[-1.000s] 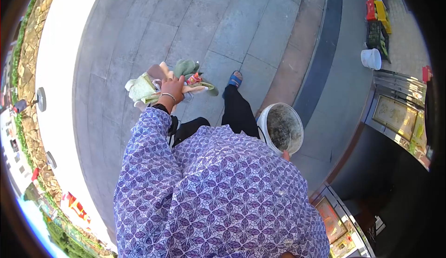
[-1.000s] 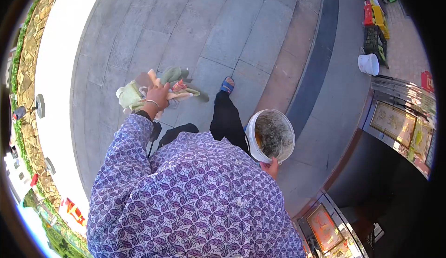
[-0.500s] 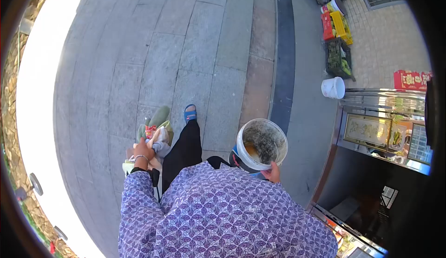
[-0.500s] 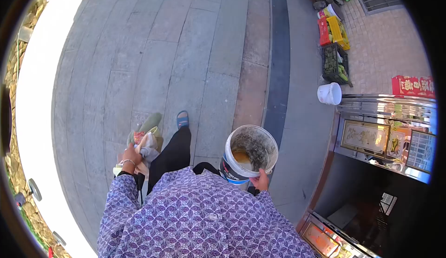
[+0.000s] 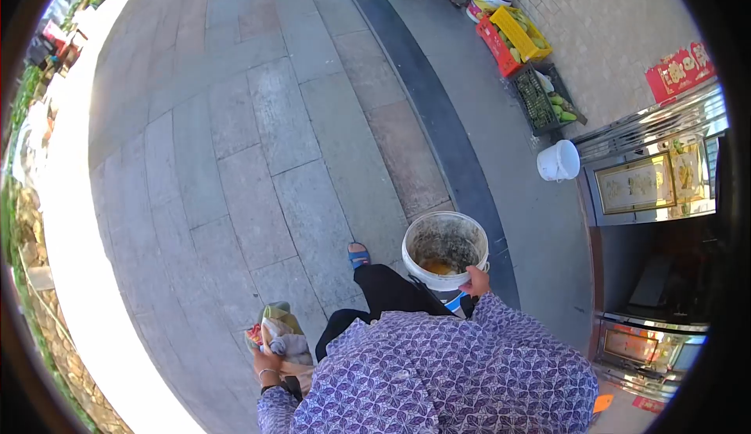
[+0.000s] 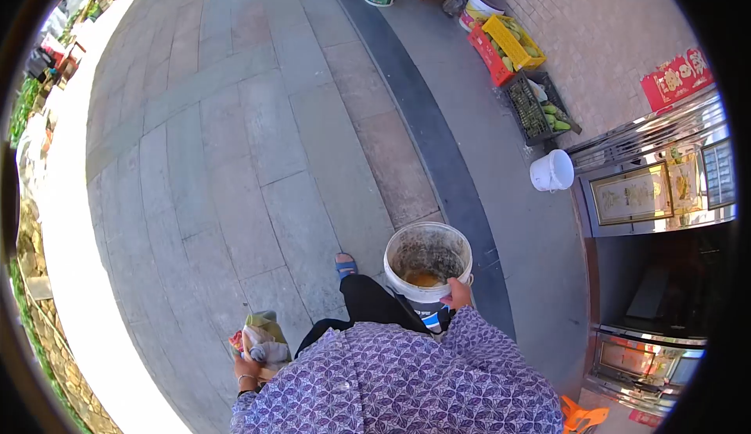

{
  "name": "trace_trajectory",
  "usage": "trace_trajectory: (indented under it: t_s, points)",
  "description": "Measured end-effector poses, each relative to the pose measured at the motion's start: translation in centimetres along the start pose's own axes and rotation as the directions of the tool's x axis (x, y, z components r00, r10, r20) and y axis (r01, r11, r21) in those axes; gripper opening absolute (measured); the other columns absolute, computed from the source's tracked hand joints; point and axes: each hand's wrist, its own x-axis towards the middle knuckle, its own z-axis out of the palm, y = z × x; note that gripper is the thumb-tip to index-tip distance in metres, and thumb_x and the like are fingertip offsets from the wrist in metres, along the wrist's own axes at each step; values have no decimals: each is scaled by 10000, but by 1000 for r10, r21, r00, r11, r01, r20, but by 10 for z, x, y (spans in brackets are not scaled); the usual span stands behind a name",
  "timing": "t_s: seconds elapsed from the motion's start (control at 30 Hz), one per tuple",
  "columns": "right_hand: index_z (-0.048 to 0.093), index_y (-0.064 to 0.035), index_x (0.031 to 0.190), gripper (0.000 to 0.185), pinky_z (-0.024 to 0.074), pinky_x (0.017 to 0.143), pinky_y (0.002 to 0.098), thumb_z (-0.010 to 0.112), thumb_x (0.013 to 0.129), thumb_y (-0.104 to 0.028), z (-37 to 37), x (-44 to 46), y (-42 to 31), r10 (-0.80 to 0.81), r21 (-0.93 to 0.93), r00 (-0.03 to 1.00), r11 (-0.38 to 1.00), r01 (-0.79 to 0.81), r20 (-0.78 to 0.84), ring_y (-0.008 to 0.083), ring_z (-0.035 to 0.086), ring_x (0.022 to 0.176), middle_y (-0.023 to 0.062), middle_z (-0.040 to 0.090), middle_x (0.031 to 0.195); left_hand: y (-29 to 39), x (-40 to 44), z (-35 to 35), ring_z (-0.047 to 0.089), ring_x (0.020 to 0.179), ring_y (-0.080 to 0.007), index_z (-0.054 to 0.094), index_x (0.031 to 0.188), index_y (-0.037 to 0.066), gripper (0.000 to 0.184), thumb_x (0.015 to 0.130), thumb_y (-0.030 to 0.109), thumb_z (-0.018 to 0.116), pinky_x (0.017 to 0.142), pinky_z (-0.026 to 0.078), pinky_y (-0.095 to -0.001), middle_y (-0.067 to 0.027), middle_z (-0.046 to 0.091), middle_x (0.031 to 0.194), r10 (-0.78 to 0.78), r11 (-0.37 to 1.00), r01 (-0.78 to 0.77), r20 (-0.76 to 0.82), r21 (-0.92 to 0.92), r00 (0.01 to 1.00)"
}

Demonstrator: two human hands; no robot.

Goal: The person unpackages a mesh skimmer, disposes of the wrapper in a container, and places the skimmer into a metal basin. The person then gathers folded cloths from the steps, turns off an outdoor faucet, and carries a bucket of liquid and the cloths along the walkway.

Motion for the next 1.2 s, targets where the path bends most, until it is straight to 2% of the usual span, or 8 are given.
trace_trajectory:
  t_s: [0.17,0.23,0.73,0.8,0.83,0.93,1.07,1.2]
  points:
    - [505,-54,1078,433,523,622,463,617,731,-288,181,31,-118,8,-39,1000,999,-9,-30,300,575,802,169,537,955,118,135,-58,557,934,-412,487,1055,-35,532,682,311,642,756,458,-458,-255,595,954,17,992,-24,-62,-123,998]
    - [505,-53,1085,437,518,637,471,613,734,-289,253,36,-171,3,-19,999,1000,-4,-42,303,571,821,170,533,979,172,191,-107,536,991,-391,428,1148,-29,658,657,331,679,817,448,-428,-250,562,1052,24,998,-35,179,59,984]
    - [520,13,986,372,538,644,400,550,748,-272,681,59,-559,-151,136,988,980,144,38,267,616,739,157,592,859,617,543,-477,561,953,-380,424,1130,-50,828,490,301,813,810,454,-428,-238,581,1016,286,958,-286,-31,9,958]
    - [521,17,986,372,540,614,382,544,744,-264,726,86,-594,-138,63,990,989,135,42,260,621,734,160,597,873,647,587,-488,571,931,-375,439,1111,-27,787,510,335,796,760,470,-428,-233,585,1009,130,991,-130,15,-3,991]
    - [534,24,969,377,540,587,366,562,725,-262,760,104,-612,-162,34,986,986,163,-26,253,621,701,156,600,846,635,640,-466,576,918,-372,444,1120,-12,786,510,338,794,723,479,-424,-233,584,1012,90,942,-83,7,-325,996]
    - [555,30,950,369,538,547,374,593,694,-233,832,101,-660,-136,60,990,989,139,-41,251,614,632,154,603,776,708,631,-534,555,943,-395,465,1105,-17,772,491,311,799,799,446,-436,-238,581,1010,178,984,-176,-77,28,981]
    - [550,28,983,383,532,515,373,592,691,-217,889,103,-752,-202,81,979,976,204,-39,251,613,637,148,602,786,772,684,-541,542,965,-403,473,1099,-15,774,478,308,805,826,429,-441,-245,576,1021,226,962,-239,-108,-128,968]
    - [553,-23,1059,439,523,525,389,609,669,-217,953,108,-820,-233,143,972,962,233,-21,281,618,695,160,606,889,835,759,-582,554,931,-404,509,1028,-14,707,490,353,784,773,438,-459,-258,584,968,301,951,-300,0,79,954]
